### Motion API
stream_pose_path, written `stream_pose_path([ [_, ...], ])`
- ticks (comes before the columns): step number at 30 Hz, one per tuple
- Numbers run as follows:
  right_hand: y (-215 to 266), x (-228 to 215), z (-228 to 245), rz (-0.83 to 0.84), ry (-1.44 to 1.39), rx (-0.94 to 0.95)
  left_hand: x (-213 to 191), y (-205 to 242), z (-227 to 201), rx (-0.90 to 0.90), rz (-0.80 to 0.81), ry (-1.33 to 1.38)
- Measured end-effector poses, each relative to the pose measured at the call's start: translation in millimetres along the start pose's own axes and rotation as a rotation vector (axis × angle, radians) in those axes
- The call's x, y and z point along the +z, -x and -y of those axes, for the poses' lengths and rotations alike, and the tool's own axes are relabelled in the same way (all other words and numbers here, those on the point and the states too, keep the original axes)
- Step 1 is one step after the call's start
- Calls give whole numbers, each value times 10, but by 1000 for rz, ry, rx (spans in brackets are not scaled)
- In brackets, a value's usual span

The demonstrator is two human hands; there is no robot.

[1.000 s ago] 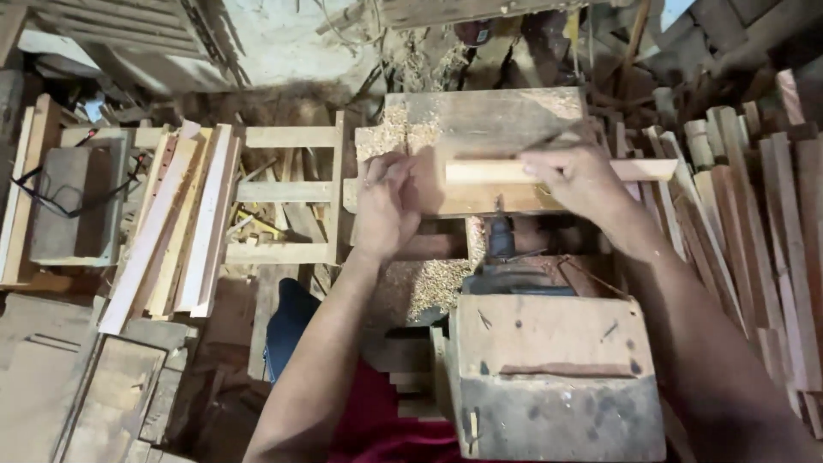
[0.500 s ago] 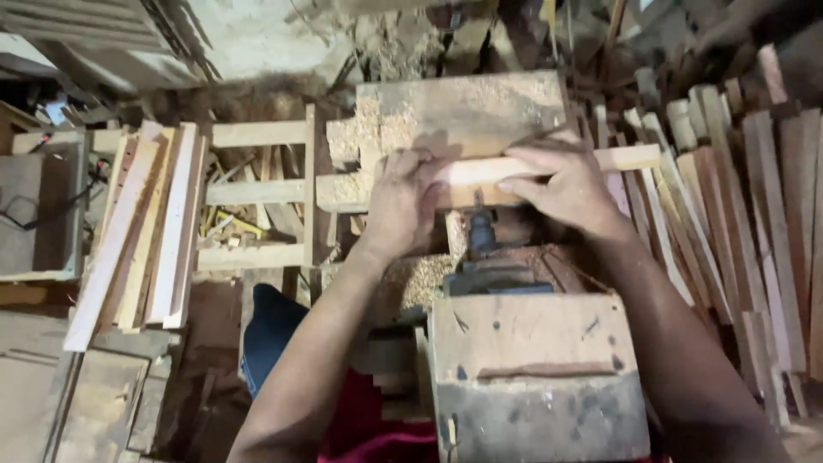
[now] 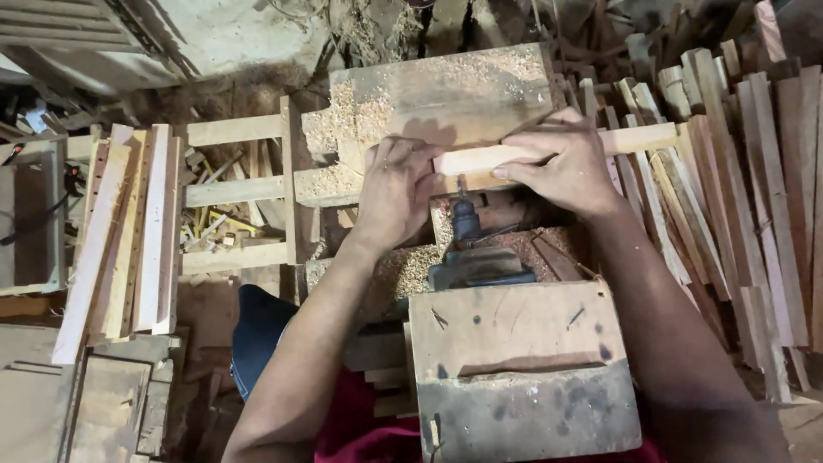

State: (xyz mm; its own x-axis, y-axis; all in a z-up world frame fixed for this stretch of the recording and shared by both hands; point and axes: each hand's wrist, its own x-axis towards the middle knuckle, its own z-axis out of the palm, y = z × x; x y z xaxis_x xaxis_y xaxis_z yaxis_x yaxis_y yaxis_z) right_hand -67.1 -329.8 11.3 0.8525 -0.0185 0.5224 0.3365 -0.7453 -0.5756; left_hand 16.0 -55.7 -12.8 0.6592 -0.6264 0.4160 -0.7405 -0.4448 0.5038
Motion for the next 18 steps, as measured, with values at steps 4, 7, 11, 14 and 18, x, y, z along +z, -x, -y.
stream_pose_path([
  [4,33,14,-49,10,-1,12,-58,-8,-60,-10,28,38],
  [7,42,-4,-51,16,-7,0,-57,-23,-74,19,13,63],
  [11,36,5,-65,16,-35,-2,-27,-20,-4,29,12,100],
  [14,48,-2,-119,31,-46,-23,7,-13,44,37,18,128],
  [18,60,-9,-141,49,-46,-15,-18,-14,-9,50,2,164],
])
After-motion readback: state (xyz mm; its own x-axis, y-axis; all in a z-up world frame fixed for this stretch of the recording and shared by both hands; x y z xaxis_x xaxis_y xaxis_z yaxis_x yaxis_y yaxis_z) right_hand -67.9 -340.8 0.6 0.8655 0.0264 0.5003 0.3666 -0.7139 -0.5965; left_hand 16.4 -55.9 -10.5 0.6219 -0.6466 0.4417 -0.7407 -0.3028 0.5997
